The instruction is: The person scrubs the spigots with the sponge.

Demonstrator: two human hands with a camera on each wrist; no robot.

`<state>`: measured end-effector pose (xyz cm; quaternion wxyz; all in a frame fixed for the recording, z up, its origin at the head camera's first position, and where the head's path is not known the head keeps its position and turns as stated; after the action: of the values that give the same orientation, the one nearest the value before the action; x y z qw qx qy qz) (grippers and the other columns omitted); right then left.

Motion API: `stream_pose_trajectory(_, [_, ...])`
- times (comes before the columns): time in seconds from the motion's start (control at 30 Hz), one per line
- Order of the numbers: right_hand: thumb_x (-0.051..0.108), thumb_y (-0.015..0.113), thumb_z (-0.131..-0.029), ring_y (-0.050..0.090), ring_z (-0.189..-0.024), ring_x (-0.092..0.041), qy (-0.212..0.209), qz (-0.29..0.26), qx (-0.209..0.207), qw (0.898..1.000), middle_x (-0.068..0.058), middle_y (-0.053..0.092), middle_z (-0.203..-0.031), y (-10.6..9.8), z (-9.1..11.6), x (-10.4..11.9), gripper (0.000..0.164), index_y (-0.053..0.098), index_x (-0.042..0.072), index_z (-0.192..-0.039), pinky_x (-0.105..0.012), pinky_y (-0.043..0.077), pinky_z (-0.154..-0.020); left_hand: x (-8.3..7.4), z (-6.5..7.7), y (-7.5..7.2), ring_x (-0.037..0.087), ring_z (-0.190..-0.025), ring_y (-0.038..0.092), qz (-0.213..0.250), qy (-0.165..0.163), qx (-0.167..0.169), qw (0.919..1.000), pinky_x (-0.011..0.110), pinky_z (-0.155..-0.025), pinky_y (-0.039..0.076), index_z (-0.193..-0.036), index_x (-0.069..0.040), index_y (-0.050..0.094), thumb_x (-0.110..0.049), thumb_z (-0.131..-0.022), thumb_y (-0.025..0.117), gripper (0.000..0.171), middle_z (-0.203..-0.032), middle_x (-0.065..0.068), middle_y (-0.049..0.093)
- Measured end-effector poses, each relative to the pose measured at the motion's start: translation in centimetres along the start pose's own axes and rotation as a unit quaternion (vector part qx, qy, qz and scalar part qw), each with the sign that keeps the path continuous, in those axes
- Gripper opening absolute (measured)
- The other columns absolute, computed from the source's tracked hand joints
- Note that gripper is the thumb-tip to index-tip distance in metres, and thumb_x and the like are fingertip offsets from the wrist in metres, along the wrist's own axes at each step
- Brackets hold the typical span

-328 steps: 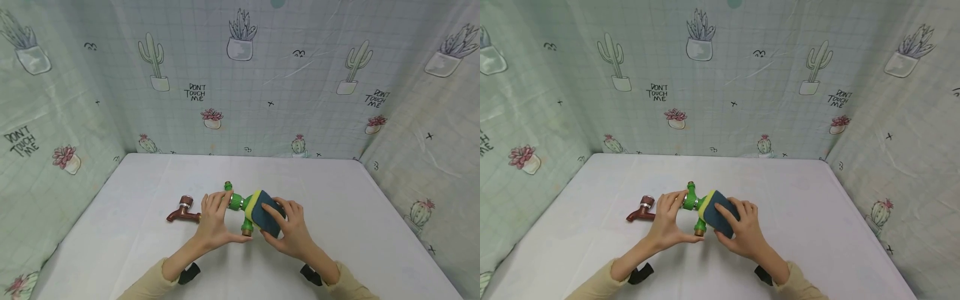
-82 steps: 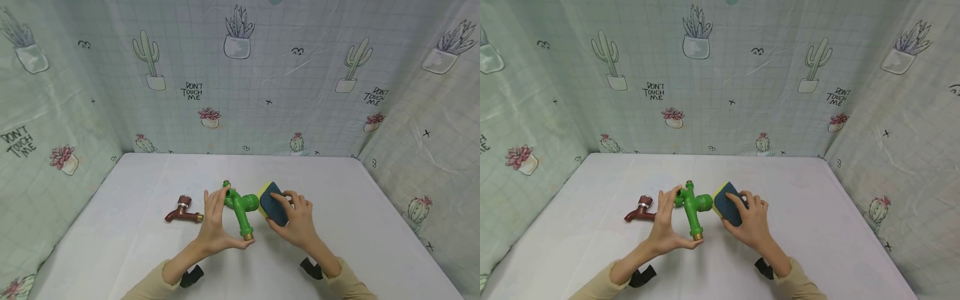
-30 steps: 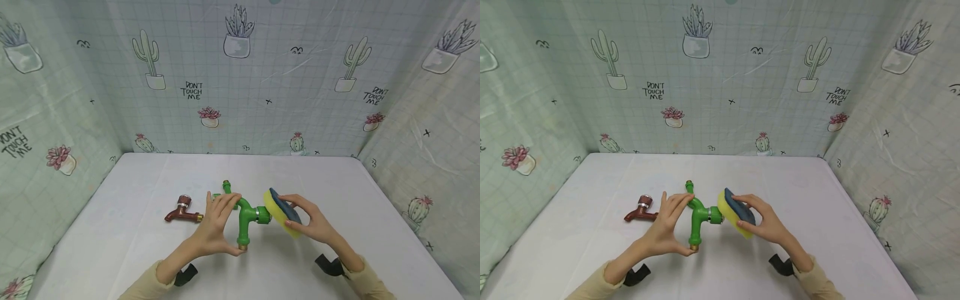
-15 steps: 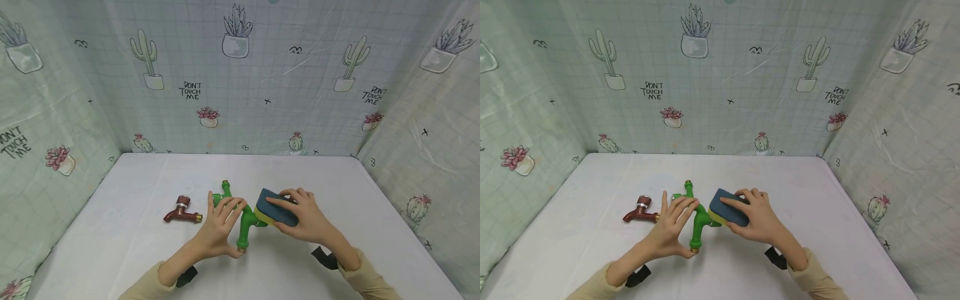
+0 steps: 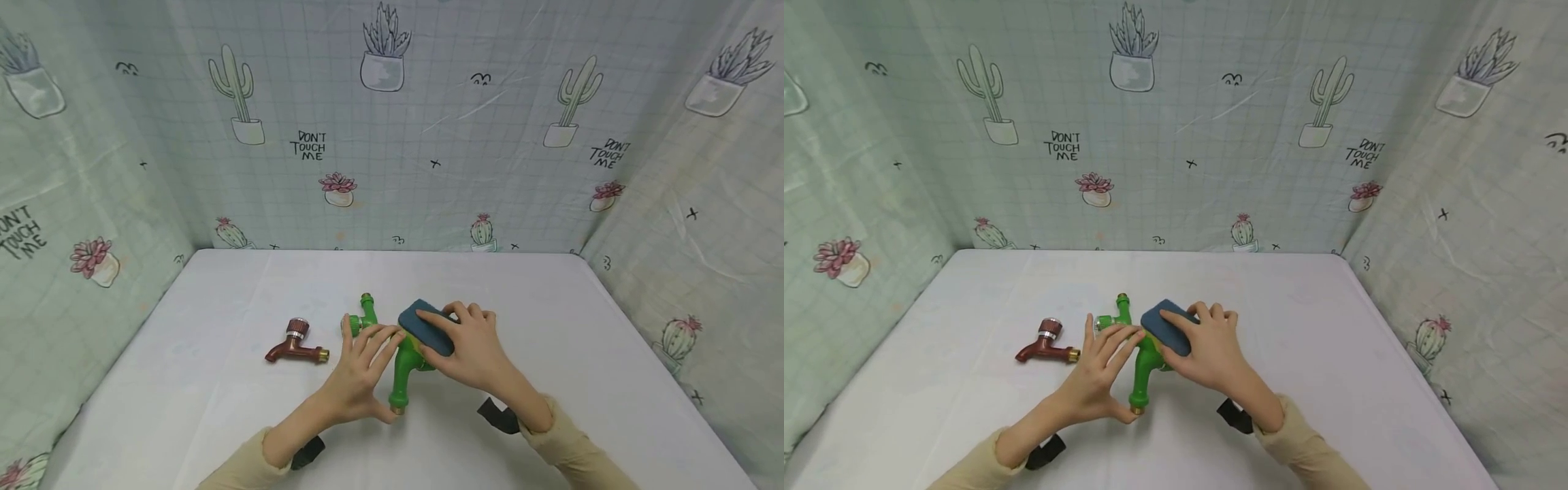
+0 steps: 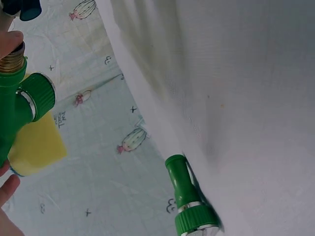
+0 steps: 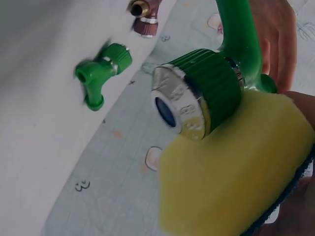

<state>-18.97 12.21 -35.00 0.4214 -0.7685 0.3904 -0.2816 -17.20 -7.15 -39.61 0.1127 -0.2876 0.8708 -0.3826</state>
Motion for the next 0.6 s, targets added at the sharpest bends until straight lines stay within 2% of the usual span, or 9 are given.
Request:
stream_pose_trajectory(0.13, [0.046,0.064,-0.073,0.043,-0.075,-0.021,0.011,0.012,0.014,1.000,-0.008,0.056,-0.096,0.3,-0.4,0.4,0.046,0.061,0.027,-0.114,-0.041,0.032,-0.066,-0.3,0.0,0.2,0.027,-0.115,0.036,-0.017,0.013,0.001,0.9998,0.075,-0.090,0.012,-0.130,-0.001,0.037,-0.058,-0.036,0.080,0.118,-0.129,0.013,0.041])
stream_pose_trajectory(0.3, [0.045,0.065,-0.072,0.043,-0.076,-0.021,0.020,0.006,0.006,1.000,-0.008,0.056,-0.096,0.0,-0.4,0.4,0.046,0.062,0.027,-0.114,-0.040,0.031,-0.066,-0.1,-0.1,0.1,0.027,-0.114,0.035,-0.025,-0.006,0.000,0.9997,0.076,-0.090,0.012,-0.131,-0.003,0.037,-0.060,-0.033,0.080,0.120,-0.129,0.012,0.041])
stream_pose_trajectory(0.47, [0.045,0.065,-0.071,0.043,-0.076,-0.020,0.018,0.003,-0.008,1.000,-0.008,0.055,-0.096,-0.4,0.2,0.2,0.047,0.060,0.028,-0.115,-0.037,0.030,-0.065,-0.1,-0.1,0.0,0.027,-0.111,0.036,-0.030,-0.016,0.001,0.9994,0.076,-0.088,0.013,-0.130,-0.003,0.038,-0.060,-0.036,0.078,0.116,-0.126,0.011,0.043])
stream_pose_trajectory(0.6, [0.043,0.066,-0.072,0.048,-0.078,-0.019,0.029,-0.032,-0.007,0.999,-0.005,0.056,-0.097,-0.5,1.1,-0.4,0.051,0.056,0.029,-0.119,-0.036,0.031,-0.066,0.0,0.0,-0.3,0.027,-0.110,0.037,-0.033,-0.034,-0.014,0.9988,0.076,-0.087,0.016,-0.127,-0.002,0.041,-0.060,-0.035,0.078,0.115,-0.124,0.011,0.044])
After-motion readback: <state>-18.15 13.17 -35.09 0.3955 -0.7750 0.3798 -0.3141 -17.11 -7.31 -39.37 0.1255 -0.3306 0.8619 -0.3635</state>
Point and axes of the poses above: each hand's wrist, its own z-axis away from the middle knuckle, its own y-axis out of the palm, x = y × z, the point moved 2 cm from there along -z, towards the middle knuckle
